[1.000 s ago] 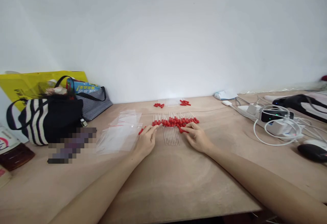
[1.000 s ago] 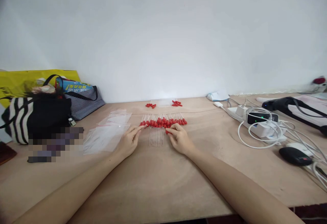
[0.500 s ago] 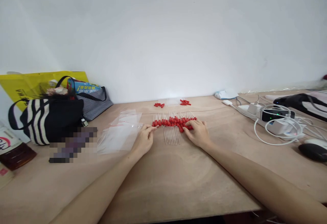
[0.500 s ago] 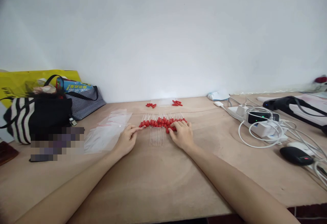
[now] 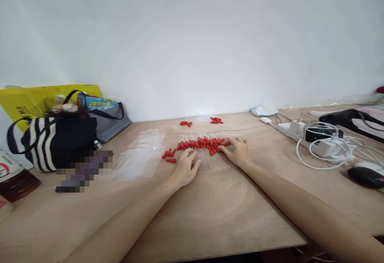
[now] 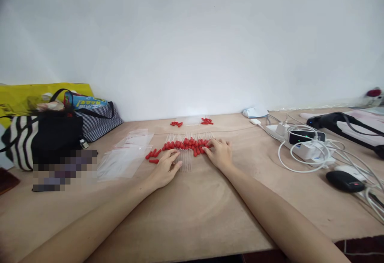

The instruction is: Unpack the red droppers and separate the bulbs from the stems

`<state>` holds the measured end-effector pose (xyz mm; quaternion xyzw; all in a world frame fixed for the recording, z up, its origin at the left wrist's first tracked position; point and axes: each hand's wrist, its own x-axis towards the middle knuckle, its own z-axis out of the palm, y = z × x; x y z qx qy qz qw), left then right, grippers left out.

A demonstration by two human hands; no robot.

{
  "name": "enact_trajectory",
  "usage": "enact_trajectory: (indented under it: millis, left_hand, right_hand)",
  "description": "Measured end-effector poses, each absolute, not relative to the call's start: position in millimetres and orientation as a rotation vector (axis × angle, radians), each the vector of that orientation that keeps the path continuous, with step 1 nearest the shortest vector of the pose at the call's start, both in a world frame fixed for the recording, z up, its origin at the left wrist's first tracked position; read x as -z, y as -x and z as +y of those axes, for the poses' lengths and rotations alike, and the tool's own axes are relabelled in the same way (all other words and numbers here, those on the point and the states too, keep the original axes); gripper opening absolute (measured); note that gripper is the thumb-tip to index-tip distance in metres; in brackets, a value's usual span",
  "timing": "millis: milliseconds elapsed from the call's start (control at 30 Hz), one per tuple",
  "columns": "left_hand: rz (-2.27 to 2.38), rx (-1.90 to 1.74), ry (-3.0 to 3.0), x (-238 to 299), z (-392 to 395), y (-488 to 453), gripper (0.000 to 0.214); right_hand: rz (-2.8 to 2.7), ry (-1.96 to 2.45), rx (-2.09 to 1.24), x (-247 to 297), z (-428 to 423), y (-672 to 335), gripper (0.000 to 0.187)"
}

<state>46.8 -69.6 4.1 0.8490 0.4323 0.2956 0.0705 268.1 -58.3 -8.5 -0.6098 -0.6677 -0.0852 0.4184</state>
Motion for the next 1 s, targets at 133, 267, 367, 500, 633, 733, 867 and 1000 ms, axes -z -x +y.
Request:
enact_trajectory:
  millis: [133,267,367,500,633,733,867,1000]
  left_hand:
    - [1.254,-0.876,-2.544,-6.3,-73.1,-46.8,0.043]
    - [1.215,-0.882,-2.483,-11.1,-78.5,-44.9,0.045]
    - [1.213,-0.902,-2.467,-13.2,-81.5,-41.3,0.039]
    - [1.325,-0.953,-2.576,-16.2,-80.3,-29.6,0.026]
    - [1.541,-0.866,-2.707,-23.4,-72.9,-9.3,0.021]
    - [1.724,-0.68,-2.616,-28.9,-67.9,4.2,0.024]
    - [1.775,-0.582,-2.505,-28.7,-62.2,9.2,0.02]
    - [1.721,-0.859,-2.518,-19.9,-52.5,4.5,0.02]
  right_hand:
    - [-1.725,1.529,0.233,7.8,-58.0,-268.2,0.023]
    - [-1.755,1.532,0.252,7.7,-58.6,-268.1,0.027]
    - [-1.767,1.523,0.238,7.2,-59.8,-268.1,0.029]
    - [-1.673,1.545,0.163,6.4,-59.6,-273.5,0.032]
    - [-1.548,1.601,0.132,6.6,-56.2,-285.5,0.029]
    - [-1.504,1.653,0.142,7.3,-51.5,-293.8,0.026]
    - [-1.395,1.809,0.051,9.6,-43.0,-299.6,0.027]
    - [-1.273,1.981,-0.102,13.0,-34.6,-302.7,0.031]
